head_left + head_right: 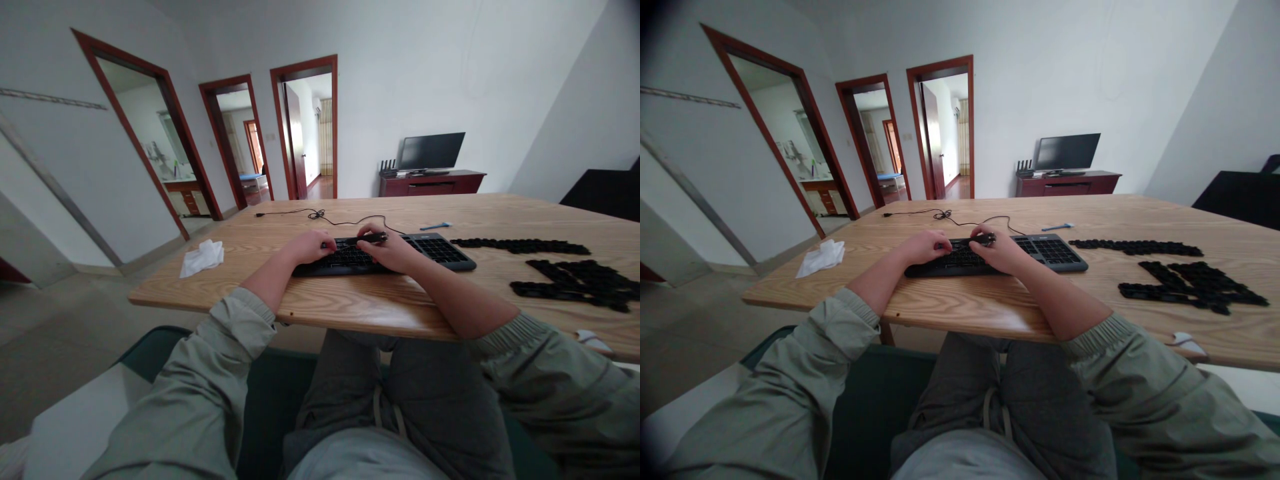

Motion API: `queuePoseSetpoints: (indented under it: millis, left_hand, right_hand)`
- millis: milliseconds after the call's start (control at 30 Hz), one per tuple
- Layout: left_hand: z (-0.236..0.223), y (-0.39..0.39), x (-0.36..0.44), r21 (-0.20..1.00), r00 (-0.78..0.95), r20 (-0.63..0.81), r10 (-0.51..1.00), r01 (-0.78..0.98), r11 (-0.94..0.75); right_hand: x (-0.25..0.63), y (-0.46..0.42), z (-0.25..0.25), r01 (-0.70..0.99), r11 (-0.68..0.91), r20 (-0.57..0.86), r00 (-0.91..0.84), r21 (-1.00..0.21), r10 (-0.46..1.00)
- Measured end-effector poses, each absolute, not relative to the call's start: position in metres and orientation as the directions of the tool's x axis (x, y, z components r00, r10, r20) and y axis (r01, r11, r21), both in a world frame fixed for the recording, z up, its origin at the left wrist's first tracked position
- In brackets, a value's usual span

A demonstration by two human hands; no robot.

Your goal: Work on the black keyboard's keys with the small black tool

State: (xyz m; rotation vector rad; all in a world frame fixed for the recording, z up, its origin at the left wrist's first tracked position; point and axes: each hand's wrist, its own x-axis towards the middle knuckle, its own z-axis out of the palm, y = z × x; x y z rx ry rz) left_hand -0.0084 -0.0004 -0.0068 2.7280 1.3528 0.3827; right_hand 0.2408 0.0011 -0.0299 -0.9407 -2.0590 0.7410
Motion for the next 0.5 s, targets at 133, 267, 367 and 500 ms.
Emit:
queuePoseSetpoints:
  millis: [133, 267, 367, 500]
  left_hand:
    - [-0.006, -0.001, -0.006, 0.161, 0.590, 0.172, 0.789, 0.773, -0.613]
    - [-0.006, -0.002, -0.003, 0.138, 0.595, 0.157, 0.788, 0.777, -0.615]
    - [-0.005, -0.002, -0.002, 0.122, 0.574, 0.155, 0.804, 0.797, -0.592]
    - [-0.004, -0.001, -0.001, 0.090, 0.534, 0.187, 0.825, 0.826, -0.556]
  right_hand:
    - [0.240, 0.001, -0.029, 0.364, 0.656, 0.473, -0.477, -0.661, 0.741]
    - [0.241, 0.000, -0.027, 0.362, 0.651, 0.466, -0.479, -0.667, 0.744]
    - [0.239, 0.002, -0.027, 0.396, 0.592, 0.420, -0.441, -0.702, 0.793]
    - [0.230, 0.009, -0.026, 0.483, 0.577, 0.451, -0.361, -0.658, 0.816]
